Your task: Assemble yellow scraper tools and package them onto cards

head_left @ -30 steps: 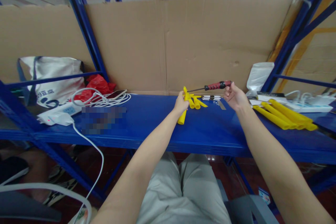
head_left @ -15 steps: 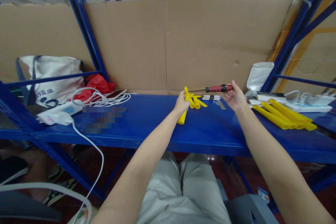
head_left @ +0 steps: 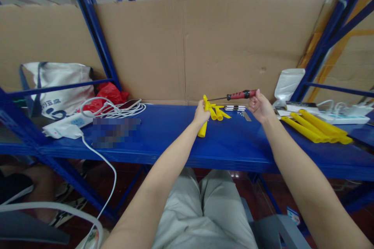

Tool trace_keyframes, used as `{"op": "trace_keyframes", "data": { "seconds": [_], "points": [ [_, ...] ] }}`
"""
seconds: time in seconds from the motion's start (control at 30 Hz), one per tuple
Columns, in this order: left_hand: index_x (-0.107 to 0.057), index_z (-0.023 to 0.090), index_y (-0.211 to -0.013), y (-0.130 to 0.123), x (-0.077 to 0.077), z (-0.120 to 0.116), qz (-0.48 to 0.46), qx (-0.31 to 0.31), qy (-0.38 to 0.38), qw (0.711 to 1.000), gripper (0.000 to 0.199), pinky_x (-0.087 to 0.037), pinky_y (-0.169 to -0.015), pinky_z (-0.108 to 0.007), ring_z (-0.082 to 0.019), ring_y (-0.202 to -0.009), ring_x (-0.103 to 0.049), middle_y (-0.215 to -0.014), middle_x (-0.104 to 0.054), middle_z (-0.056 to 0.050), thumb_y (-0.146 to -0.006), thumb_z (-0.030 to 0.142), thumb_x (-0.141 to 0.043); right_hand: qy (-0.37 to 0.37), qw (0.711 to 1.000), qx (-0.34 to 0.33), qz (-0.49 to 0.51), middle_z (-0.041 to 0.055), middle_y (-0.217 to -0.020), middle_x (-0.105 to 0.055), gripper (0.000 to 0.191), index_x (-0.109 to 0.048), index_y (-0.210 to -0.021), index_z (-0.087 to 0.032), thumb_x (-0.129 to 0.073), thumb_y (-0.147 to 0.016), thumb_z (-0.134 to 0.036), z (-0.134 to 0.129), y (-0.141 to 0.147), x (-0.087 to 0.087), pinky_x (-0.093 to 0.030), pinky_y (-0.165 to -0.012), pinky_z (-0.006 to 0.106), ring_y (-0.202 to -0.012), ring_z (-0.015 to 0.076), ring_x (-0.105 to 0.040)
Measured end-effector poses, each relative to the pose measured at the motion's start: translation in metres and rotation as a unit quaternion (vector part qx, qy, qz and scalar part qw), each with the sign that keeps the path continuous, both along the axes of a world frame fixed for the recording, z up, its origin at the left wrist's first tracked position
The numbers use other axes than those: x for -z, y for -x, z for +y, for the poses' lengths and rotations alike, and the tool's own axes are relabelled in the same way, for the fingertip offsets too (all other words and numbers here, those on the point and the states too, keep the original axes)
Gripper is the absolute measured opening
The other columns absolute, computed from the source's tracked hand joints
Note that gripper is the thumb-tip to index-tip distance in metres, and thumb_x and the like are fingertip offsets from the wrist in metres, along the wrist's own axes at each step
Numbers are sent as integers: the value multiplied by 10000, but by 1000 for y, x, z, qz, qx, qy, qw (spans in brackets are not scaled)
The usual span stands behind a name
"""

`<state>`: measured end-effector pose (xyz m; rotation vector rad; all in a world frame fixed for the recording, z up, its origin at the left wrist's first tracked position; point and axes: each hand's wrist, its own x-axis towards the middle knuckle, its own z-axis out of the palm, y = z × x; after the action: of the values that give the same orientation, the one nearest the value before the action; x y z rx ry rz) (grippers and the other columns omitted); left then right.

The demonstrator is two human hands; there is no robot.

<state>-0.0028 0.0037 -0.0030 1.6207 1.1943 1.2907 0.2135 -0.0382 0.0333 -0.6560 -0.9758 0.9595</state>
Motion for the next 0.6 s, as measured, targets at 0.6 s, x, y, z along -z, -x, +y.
{"op": "trace_keyframes", "data": {
  "seconds": [0.6],
  "points": [
    [-400,239,-1291,1,3,6,23,-30,-41,998,569,-517,-810,-328,-200,-1034,-619,-1211,-598,-79,-771,44,-520,31,999,24,-3,-74,-442,-424,264,-526,-740,-203,-620,-807,-440,1,7,0,-297,-330,167,-347,52,-372]
  ]
}}
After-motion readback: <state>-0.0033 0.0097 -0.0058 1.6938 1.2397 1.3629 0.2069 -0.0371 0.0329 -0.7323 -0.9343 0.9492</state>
